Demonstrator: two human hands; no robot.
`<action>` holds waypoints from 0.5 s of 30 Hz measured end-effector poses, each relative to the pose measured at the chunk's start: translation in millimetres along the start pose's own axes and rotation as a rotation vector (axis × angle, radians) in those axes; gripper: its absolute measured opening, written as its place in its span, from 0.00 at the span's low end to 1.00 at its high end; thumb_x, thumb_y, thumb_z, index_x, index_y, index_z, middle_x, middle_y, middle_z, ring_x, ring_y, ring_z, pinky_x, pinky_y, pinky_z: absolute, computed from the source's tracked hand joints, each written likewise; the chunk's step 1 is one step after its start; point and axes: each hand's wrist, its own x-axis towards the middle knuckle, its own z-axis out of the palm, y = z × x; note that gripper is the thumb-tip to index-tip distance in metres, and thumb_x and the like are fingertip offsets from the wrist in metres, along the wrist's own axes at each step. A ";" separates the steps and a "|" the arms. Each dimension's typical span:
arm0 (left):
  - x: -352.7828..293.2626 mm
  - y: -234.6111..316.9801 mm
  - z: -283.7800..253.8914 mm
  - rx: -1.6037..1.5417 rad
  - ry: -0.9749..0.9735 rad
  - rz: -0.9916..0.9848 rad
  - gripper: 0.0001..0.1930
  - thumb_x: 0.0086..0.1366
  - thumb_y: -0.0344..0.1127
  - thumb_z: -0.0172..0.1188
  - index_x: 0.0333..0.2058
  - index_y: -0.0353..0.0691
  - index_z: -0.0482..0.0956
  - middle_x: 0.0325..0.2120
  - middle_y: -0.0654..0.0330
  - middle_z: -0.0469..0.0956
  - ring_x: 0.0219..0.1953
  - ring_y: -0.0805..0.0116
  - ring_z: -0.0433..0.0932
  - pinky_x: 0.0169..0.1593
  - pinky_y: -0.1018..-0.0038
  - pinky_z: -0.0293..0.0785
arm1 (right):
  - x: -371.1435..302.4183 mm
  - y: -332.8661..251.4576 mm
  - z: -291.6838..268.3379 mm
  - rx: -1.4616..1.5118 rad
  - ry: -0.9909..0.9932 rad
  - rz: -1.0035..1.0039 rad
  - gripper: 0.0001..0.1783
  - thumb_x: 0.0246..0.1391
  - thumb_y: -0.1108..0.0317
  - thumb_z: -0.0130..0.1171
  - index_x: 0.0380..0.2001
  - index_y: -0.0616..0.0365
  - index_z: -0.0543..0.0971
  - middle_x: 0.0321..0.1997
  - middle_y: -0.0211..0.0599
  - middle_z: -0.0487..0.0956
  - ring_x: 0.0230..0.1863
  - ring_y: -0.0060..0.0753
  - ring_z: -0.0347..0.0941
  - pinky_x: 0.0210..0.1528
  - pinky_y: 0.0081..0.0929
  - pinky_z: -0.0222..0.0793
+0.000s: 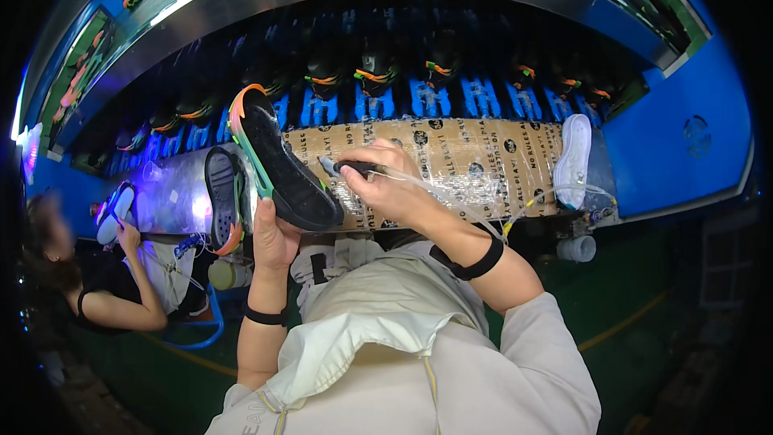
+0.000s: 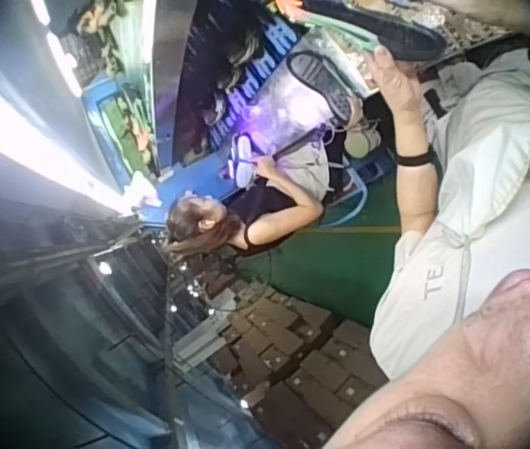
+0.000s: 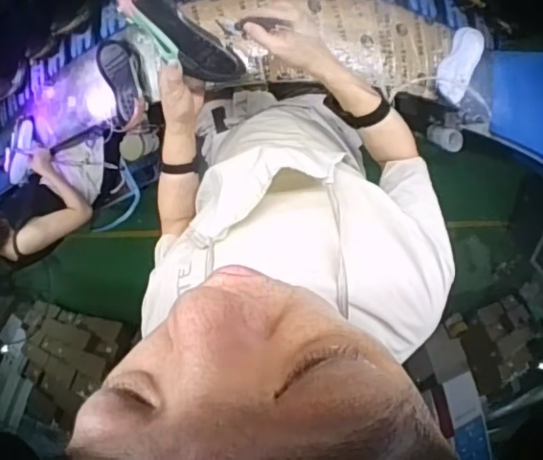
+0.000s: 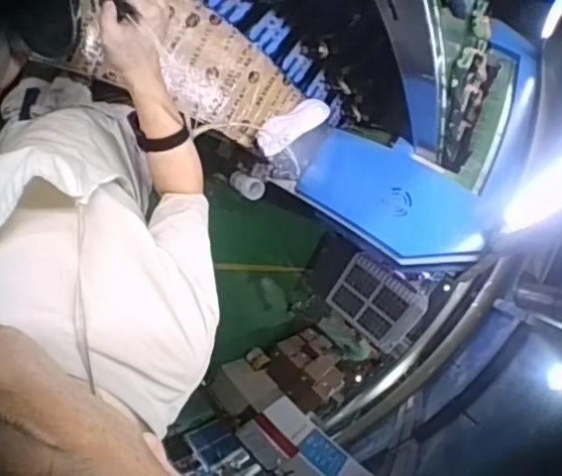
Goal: Applying glue to the bottom of shoe soles using a brush while on an assembly line.
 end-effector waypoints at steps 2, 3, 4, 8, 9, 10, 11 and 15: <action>-0.9 -2.4 -0.6 -0.031 0.016 0.004 0.35 0.75 0.55 0.58 0.70 0.39 0.63 0.63 0.54 0.74 0.63 0.58 0.77 0.66 0.58 0.74 | -2.5 -0.3 -2.7 0.070 -0.069 0.031 0.14 0.60 0.64 0.65 0.45 0.57 0.87 0.44 0.43 0.87 0.46 0.40 0.79 0.54 0.33 0.73; -0.6 -2.8 -1.3 -0.061 0.012 0.005 0.36 0.74 0.54 0.59 0.71 0.39 0.61 0.63 0.55 0.74 0.63 0.58 0.76 0.66 0.59 0.75 | -4.4 7.4 -5.0 0.155 -0.141 0.016 0.14 0.59 0.64 0.65 0.45 0.57 0.87 0.44 0.43 0.87 0.46 0.40 0.79 0.54 0.33 0.73; -0.4 -3.5 -2.1 -0.091 0.009 0.006 0.36 0.74 0.52 0.60 0.71 0.40 0.60 0.63 0.55 0.73 0.63 0.58 0.76 0.65 0.60 0.75 | -6.5 14.3 -6.6 0.240 -0.212 0.001 0.13 0.59 0.63 0.65 0.44 0.57 0.87 0.44 0.43 0.86 0.47 0.39 0.79 0.53 0.34 0.73; -0.7 -6.2 -13.5 0.015 0.053 0.003 0.35 0.75 0.53 0.57 0.71 0.40 0.61 0.63 0.54 0.74 0.64 0.58 0.76 0.66 0.59 0.74 | -9.5 30.7 -0.8 -0.126 0.040 -0.096 0.12 0.59 0.63 0.65 0.41 0.57 0.87 0.42 0.38 0.87 0.43 0.42 0.78 0.47 0.38 0.73; -2.1 -6.8 -18.1 0.009 0.064 -0.017 0.34 0.76 0.56 0.54 0.70 0.39 0.64 0.64 0.54 0.74 0.64 0.57 0.75 0.68 0.57 0.72 | -10.2 34.5 -0.4 -0.083 0.064 -0.129 0.11 0.59 0.64 0.65 0.42 0.56 0.87 0.41 0.38 0.87 0.42 0.41 0.78 0.46 0.38 0.73; -4.7 -6.9 -22.1 0.002 0.076 -0.035 0.34 0.76 0.58 0.52 0.69 0.39 0.67 0.65 0.54 0.74 0.65 0.56 0.75 0.69 0.55 0.70 | -13.1 37.1 -0.7 -0.039 0.086 -0.162 0.11 0.59 0.65 0.66 0.43 0.56 0.87 0.40 0.39 0.87 0.41 0.41 0.77 0.46 0.37 0.73; -7.6 -6.5 -24.2 -0.070 0.104 -0.065 0.35 0.77 0.60 0.49 0.69 0.39 0.67 0.65 0.54 0.74 0.65 0.56 0.74 0.70 0.55 0.69 | -12.1 38.9 -0.4 0.009 0.100 -0.209 0.11 0.59 0.66 0.66 0.43 0.56 0.87 0.40 0.39 0.86 0.41 0.41 0.77 0.45 0.37 0.73; -3.2 5.0 -18.4 -0.380 0.267 -0.180 0.40 0.75 0.68 0.37 0.69 0.40 0.68 0.62 0.51 0.76 0.64 0.52 0.75 0.68 0.51 0.70 | -15.5 48.3 1.9 0.097 0.247 -0.111 0.15 0.60 0.72 0.66 0.51 0.61 0.84 0.43 0.45 0.85 0.38 0.40 0.78 0.45 0.32 0.74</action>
